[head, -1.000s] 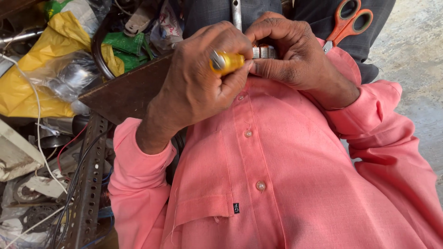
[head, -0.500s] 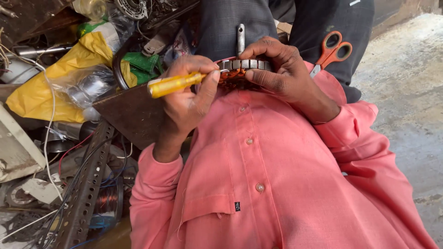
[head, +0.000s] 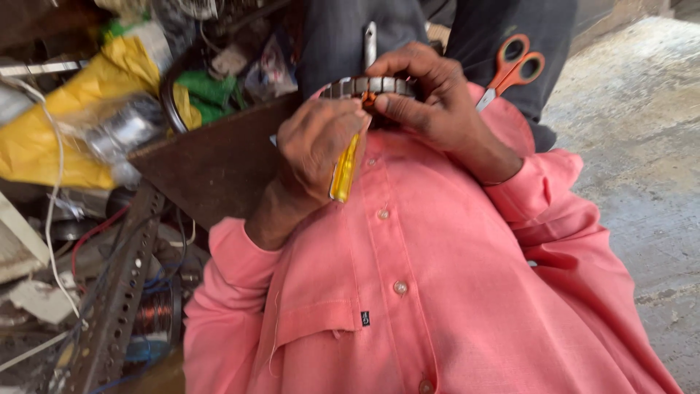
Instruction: The person sits on the ground holding a copper-wound motor stator on their lap and uses a yellow-handled screwdriver to work on the windings. They then set the screwdriver aside, press and reposition components around the stator by hand, and finally rest the stator on their leg.
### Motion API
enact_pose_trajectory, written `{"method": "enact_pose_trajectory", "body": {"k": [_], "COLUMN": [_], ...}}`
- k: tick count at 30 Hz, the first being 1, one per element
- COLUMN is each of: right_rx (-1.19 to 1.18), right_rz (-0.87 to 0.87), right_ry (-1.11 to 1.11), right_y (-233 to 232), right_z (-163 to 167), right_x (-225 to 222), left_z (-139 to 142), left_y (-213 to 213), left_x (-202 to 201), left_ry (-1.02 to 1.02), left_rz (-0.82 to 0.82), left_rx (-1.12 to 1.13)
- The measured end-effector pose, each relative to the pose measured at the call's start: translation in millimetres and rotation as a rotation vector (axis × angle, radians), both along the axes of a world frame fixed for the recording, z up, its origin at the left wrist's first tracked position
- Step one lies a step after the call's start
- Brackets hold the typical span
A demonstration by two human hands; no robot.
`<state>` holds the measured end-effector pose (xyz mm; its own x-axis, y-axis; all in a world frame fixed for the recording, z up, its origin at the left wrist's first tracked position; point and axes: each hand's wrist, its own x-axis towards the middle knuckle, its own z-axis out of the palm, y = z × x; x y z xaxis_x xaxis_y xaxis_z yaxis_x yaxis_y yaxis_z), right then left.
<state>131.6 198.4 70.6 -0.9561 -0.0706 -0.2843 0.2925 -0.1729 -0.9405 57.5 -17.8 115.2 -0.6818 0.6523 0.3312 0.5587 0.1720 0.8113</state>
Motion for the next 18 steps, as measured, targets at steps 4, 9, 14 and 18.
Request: {"method": "enact_pose_trajectory", "body": {"k": [4, 9, 14, 18], "right_rx": [0.175, 0.191, -0.181, -0.334], "right_rz": [0.013, -0.009, -0.092, -0.143], "right_ry": [0.073, 0.108, -0.1, -0.186], "right_y": [3, 6, 1, 2], "right_z": [-8, -11, -23, -34], "right_x": [-1, -8, -3, 1], "left_z": [-2, 6, 39, 80], "left_y": [4, 9, -12, -9], "left_x": [3, -38, -145, -255], "left_ry": [-0.016, -0.389, -0.093, 0.396], "left_rz": [0.085, 0.313, 0.522, 0.659], "left_rx": [-0.02, 0.189, 0.004, -0.166]}}
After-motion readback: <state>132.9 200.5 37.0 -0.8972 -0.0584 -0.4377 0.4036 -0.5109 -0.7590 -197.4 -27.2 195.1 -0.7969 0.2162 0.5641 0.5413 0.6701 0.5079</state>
